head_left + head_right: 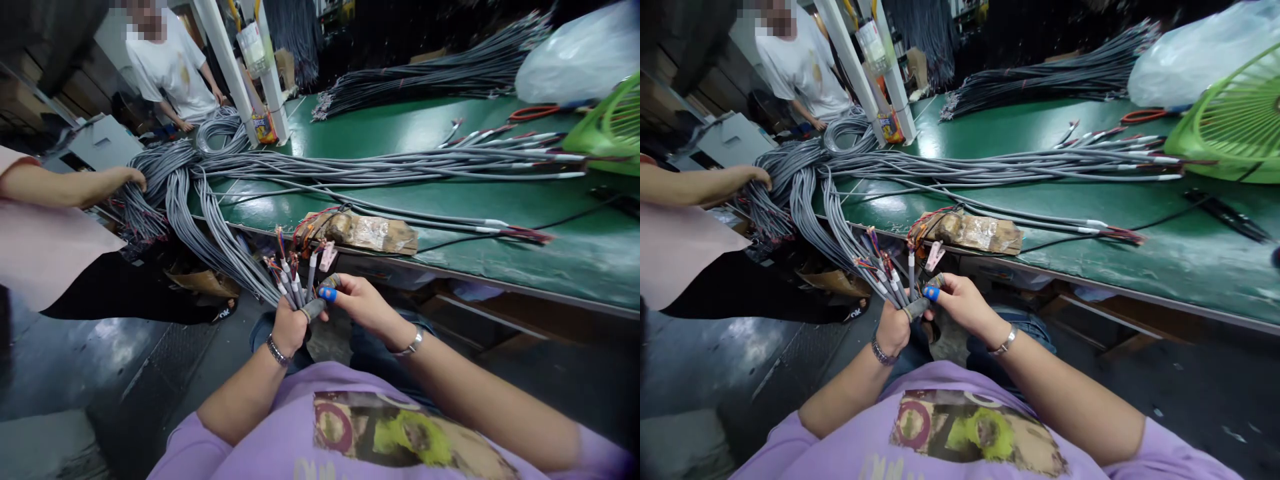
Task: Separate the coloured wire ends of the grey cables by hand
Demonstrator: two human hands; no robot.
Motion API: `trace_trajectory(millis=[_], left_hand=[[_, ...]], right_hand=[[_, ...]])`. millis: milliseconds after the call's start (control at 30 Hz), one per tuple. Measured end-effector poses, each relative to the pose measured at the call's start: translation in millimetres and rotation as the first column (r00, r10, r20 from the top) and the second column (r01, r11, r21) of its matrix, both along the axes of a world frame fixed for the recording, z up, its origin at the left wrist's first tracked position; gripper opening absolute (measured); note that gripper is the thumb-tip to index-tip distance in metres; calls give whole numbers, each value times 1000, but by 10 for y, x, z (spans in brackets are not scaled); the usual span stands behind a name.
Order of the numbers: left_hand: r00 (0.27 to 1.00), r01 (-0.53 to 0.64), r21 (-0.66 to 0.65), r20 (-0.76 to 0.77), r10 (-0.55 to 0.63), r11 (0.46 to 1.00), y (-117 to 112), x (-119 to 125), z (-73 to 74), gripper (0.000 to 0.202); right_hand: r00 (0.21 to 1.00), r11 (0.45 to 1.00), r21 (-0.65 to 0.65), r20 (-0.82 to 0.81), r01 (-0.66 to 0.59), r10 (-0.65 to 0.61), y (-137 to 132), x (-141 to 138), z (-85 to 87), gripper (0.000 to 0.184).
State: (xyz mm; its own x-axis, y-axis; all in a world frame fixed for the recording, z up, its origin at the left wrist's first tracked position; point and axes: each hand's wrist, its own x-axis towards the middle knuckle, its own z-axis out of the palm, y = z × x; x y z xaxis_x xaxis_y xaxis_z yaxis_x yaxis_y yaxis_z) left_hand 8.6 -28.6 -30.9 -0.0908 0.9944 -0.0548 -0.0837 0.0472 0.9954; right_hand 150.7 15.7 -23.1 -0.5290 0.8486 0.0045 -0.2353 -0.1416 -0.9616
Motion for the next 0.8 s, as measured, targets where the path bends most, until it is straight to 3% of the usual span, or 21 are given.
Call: trace_trajectory(millis=[133, 367, 533, 667, 800], left_hand=[[994, -100, 46, 47, 98, 994, -6, 31, -35, 27], [984, -155, 63, 102, 148, 986, 8, 59, -4, 25], [962, -197, 5, 194, 192, 980, 37, 58, 62, 23], [961, -185, 10, 210, 179, 983, 79, 79, 120, 25], [958, -183, 12, 226, 175, 983, 151, 121, 179, 24]], right_hand=[[996, 994, -60, -13, 90, -91, -52, -36, -27, 31], [988, 983, -109, -43, 145, -150, -79, -40, -95, 27], [956, 921, -335, -138, 200, -258, 48, 21, -193, 30], [948, 870, -468, -180, 152, -263, 269, 50, -178, 37], [960, 899, -435, -229, 47, -161, 438, -5, -93, 39]])
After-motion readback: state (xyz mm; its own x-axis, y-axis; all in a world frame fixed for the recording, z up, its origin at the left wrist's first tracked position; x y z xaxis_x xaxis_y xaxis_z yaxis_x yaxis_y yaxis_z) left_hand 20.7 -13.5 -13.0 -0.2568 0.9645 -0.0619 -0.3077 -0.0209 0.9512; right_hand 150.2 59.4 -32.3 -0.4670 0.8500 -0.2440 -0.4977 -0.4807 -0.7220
